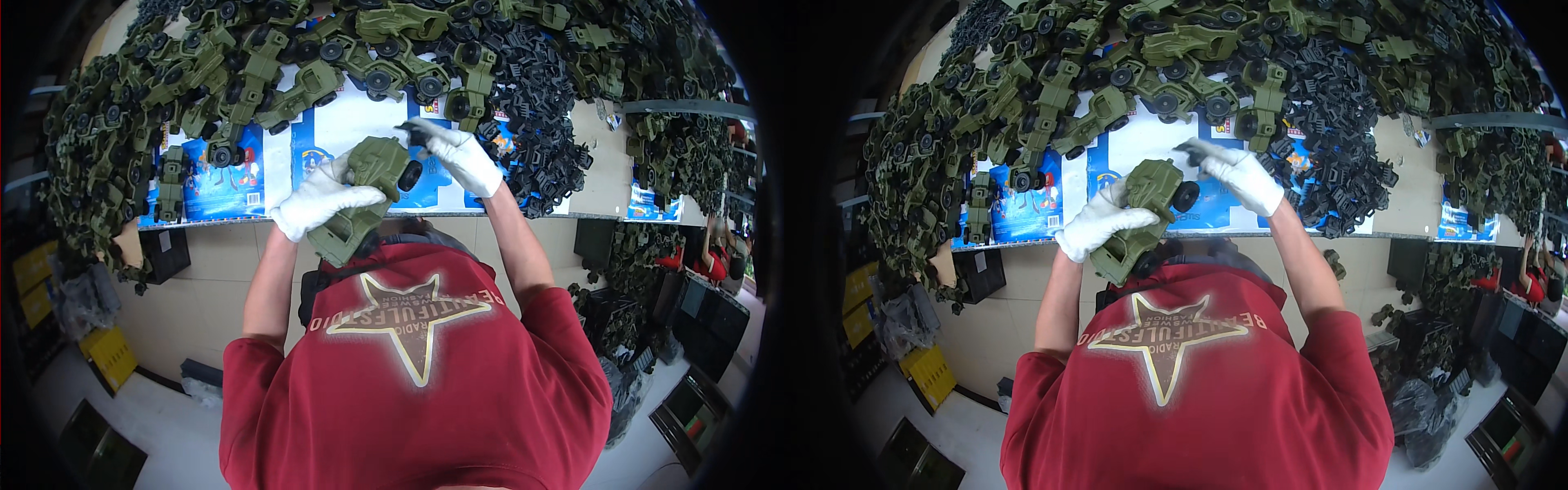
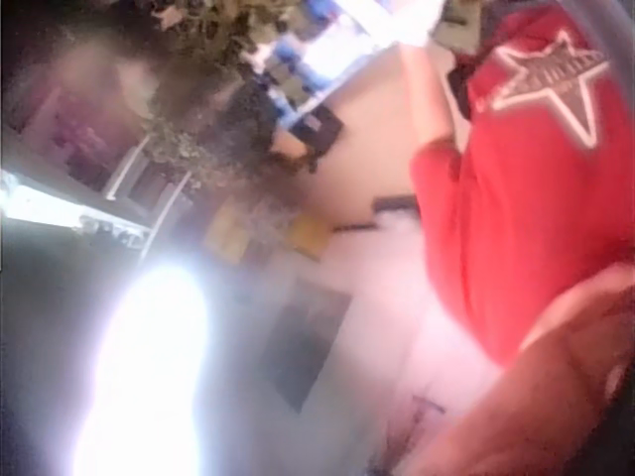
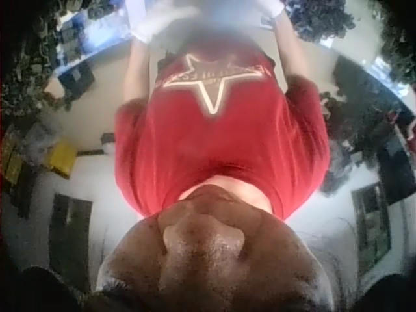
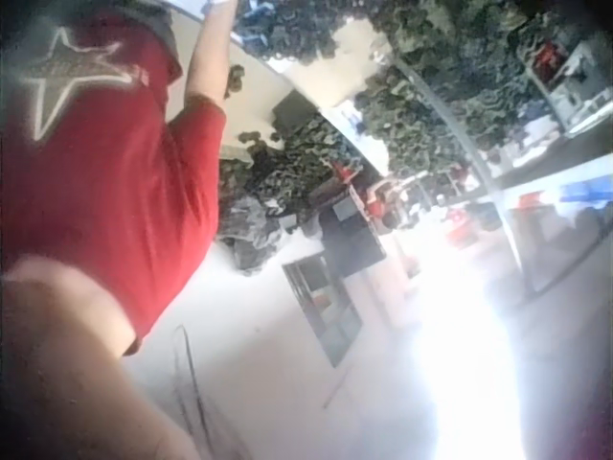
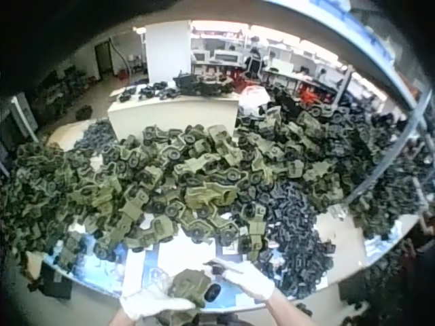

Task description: The person assembles plastic toy car components by hand, joining toy car bodies, toy car chassis, toy car wheels, and axles at a factory workbench.

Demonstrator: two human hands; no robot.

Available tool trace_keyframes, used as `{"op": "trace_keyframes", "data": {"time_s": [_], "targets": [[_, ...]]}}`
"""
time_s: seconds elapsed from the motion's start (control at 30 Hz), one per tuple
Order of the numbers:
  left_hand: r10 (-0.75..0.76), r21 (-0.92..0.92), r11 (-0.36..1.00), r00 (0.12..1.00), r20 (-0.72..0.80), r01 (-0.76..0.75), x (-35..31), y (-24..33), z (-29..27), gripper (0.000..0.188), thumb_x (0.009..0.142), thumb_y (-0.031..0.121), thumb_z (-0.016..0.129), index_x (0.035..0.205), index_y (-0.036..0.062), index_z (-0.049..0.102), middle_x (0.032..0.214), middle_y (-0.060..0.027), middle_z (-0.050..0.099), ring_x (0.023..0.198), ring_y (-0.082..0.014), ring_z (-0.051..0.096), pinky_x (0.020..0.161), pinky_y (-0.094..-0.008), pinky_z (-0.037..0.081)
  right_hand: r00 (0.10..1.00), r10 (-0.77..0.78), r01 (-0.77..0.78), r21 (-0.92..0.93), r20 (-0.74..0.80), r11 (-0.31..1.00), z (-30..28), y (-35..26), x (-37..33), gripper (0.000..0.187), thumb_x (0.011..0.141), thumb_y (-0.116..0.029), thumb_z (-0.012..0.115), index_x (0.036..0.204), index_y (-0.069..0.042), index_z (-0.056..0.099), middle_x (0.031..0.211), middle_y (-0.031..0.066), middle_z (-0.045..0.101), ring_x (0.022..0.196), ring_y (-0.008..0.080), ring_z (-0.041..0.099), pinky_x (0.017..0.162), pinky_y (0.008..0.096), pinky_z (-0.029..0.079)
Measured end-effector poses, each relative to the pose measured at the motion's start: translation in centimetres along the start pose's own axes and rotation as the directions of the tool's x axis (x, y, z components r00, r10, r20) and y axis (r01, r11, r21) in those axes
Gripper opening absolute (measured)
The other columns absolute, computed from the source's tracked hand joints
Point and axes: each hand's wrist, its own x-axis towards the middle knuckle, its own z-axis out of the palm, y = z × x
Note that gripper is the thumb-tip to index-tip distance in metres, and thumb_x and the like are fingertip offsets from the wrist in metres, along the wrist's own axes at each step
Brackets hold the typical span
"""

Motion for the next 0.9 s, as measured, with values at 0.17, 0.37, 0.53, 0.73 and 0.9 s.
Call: {"op": "trace_keyframes", "data": {"time_s": [0.17, 0.37, 0.53, 0.73, 0.9], "targets": [[-0.082, 0.085, 0.993, 0.997, -0.005, 0.082, 0.6, 0.3, 1.4, 0.082, 0.077, 0.020, 0.082, 0.146, 0.0032, 0.041, 0.123, -0.0061, 0.063, 0.106, -0.0113, 0.060, 0.093, -0.0265, 0.049, 0.984, -0.023, -0.032, 0.296, 0.179, 0.955, 0.9, -0.3, -0.8, 0.060, 0.094, -0.029, 0.063, 0.140, 0.005, 0.045, 0.141, 0.0120, 0.052, 0.132, 0.0190, 0.045, 0.112, 0.0328, 0.034], [-0.047, 0.003, 0.999, 0.999, -0.005, 0.047, 0.8, 0.0, 2.4, 0.080, 0.077, 0.025, 0.082, 0.144, 0.0046, 0.044, 0.117, -0.0060, 0.066, 0.101, -0.0118, 0.062, 0.089, -0.0267, 0.051, 0.982, -0.023, -0.033, 0.289, 0.188, 0.957, 0.1, -0.2, -1.5, 0.064, 0.094, -0.033, 0.063, 0.141, 0.005, 0.044, 0.141, 0.0126, 0.051, 0.131, 0.0198, 0.047, 0.111, 0.0334, 0.035], [-0.041, 0.008, 0.999, 0.999, -0.026, 0.041, 1.3, -0.2, 3.2, 0.080, 0.077, 0.023, 0.082, 0.144, 0.0040, 0.043, 0.116, -0.0059, 0.066, 0.102, -0.0114, 0.062, 0.089, -0.0264, 0.051, 0.978, -0.062, 0.038, 0.120, 0.199, 0.992, -0.6, -1.2, -1.6, 0.061, 0.096, -0.039, 0.060, 0.140, 0.003, 0.048, 0.139, 0.0117, 0.054, 0.130, 0.0188, 0.048, 0.110, 0.0328, 0.035], [0.259, 0.202, 0.959, 0.903, -0.342, -0.198, 3.9, -2.1, 7.5, 0.088, 0.075, 0.026, 0.085, 0.145, 0.0013, 0.037, 0.125, -0.0090, 0.060, 0.110, -0.0151, 0.059, 0.092, -0.0275, 0.050, 0.971, -0.196, 0.181, -0.112, -0.141, 0.977, 1.2, -2.3, -0.3, 0.044, 0.104, -0.035, 0.042, 0.124, -0.002, 0.062, 0.118, 0.0069, 0.065, 0.111, 0.0143, 0.057, 0.101, 0.0303, 0.042], [0.448, -0.116, 0.873, 0.872, -0.197, -0.474, 5.3, -3.1, 6.5, 0.096, 0.068, 0.029, 0.090, 0.143, -0.0009, 0.039, 0.130, -0.0109, 0.054, 0.115, -0.0171, 0.055, 0.093, -0.0293, 0.050, 0.970, -0.198, 0.180, -0.126, -0.145, 0.976, 2.6, -1.4, -1.5, 0.039, 0.104, -0.028, 0.041, 0.119, -0.001, 0.064, 0.118, 0.0097, 0.065, 0.110, 0.0177, 0.058, 0.100, 0.0315, 0.043]]}}
